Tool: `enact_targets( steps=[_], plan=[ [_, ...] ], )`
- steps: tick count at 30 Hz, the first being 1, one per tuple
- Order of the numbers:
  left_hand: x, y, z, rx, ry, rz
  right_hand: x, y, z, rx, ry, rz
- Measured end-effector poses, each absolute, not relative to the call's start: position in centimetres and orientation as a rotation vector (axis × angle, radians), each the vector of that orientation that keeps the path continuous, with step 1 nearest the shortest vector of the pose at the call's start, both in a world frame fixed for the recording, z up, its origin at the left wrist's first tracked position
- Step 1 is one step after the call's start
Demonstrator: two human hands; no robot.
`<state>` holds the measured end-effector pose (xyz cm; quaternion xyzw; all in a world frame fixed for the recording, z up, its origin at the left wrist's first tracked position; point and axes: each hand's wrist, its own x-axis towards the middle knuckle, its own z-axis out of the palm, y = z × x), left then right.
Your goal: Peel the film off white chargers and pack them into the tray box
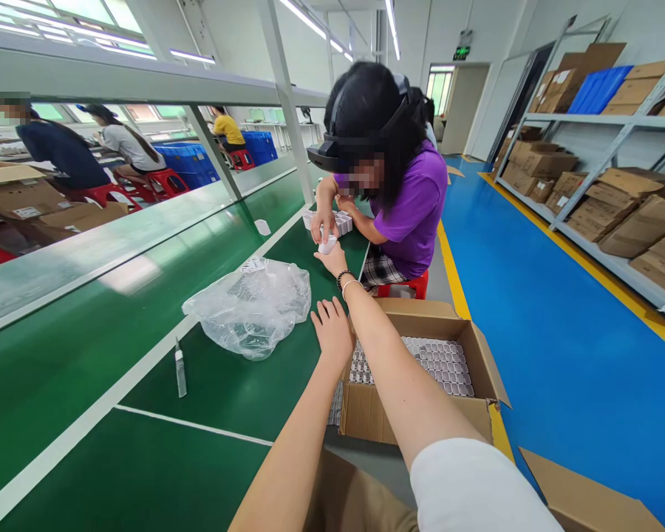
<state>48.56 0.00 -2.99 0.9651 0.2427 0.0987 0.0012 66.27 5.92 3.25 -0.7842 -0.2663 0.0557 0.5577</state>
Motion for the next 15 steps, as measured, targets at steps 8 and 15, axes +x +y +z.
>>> enact_targets(
  steps=[8, 15],
  plan=[
    [48.5, 0.0, -3.0, 3.051, 0.753, 0.302, 65.0, 5.1, 4.2, -1.810, -0.664, 0.207],
    [48.5, 0.0, -3.1, 3.067, 0.758, 0.296, 64.5, 5.0, 4.5, -1.838, -0.654, 0.261]
  ],
)
